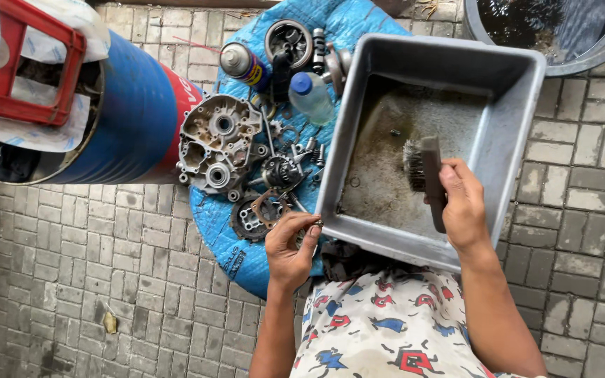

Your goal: The person scrubs small mechanical parts with a wire brush and wipes them with a rag. They repeatedly pick up parts from a blue tarp, clean them over a metal tray, and place them back down.

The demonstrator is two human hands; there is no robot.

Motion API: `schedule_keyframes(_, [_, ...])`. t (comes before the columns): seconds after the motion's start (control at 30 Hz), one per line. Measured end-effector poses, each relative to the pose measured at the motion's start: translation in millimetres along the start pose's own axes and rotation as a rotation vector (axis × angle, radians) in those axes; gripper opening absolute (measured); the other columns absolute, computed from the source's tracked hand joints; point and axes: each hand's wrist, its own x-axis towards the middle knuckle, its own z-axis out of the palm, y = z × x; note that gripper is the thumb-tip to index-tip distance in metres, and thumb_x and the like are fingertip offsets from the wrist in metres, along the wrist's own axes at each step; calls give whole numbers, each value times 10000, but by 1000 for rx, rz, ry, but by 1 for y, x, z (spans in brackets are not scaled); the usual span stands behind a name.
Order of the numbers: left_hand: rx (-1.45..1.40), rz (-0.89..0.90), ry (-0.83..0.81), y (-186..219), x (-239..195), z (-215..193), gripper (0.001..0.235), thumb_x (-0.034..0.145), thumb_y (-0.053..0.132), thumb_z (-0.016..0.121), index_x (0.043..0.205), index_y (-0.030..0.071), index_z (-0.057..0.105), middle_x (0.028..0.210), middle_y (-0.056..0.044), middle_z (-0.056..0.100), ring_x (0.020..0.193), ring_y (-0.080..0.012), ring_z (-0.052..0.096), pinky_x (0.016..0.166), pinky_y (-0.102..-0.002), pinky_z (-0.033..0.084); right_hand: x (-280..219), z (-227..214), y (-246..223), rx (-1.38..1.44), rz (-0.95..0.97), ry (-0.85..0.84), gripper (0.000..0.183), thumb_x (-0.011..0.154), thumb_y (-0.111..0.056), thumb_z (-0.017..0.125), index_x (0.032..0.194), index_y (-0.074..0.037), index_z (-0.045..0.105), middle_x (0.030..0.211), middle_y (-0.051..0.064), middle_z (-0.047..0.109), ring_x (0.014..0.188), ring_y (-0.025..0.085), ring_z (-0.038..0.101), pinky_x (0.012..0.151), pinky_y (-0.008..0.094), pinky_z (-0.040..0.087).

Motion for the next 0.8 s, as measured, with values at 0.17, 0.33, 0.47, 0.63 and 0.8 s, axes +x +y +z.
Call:
schedule_keyframes(0.17, [-19,-91,17,-9,-13,-37,90,913,18,776,1000,-5,770,867,-160,743,712,-215,646,652,-338,549,-10,14,-12,-319,-21,-52,256,1015,-95,693,1244,2,630,995,157,645,786,196,610,734,359,549])
schedule_keyframes(0.33, [-68,-142,6,-11,-20,-62,87,925,19,761,1012,6,764,906,-152,748,735,-200,643,661,-330,545,-18,24,-9,-881,-129,-107,255,928,-100,782,1171,-63,712,1092,161,676,1004,377,704,844,464,565])
schedule_keyframes(0.47, [-106,-197,-17,-13,-27,-74,85,917,10,759,1001,6,772,902,-149,772,730,-207,665,664,-324,550,-28,21,11,-1108,-358,-13,206,856,-54,778,1049,-85,715,1013,120,655,960,384,705,887,474,565])
schedule_keyframes(0.63, [-119,-249,-46,-17,-39,-87,78,939,45,742,1011,28,768,903,-134,779,722,-193,667,677,-322,553,-94,54,-33,-972,-550,24,193,912,30,795,1055,-80,728,1038,109,699,1001,352,708,942,420,553])
schedule_keyframes(0.8, [-141,-280,-98,-30,-45,-93,99,953,41,721,1038,7,758,907,-142,782,734,-178,658,691,-333,558,-142,85,-14,-803,-214,-332,221,798,-106,794,1015,-147,785,971,99,803,923,323,775,806,405,609])
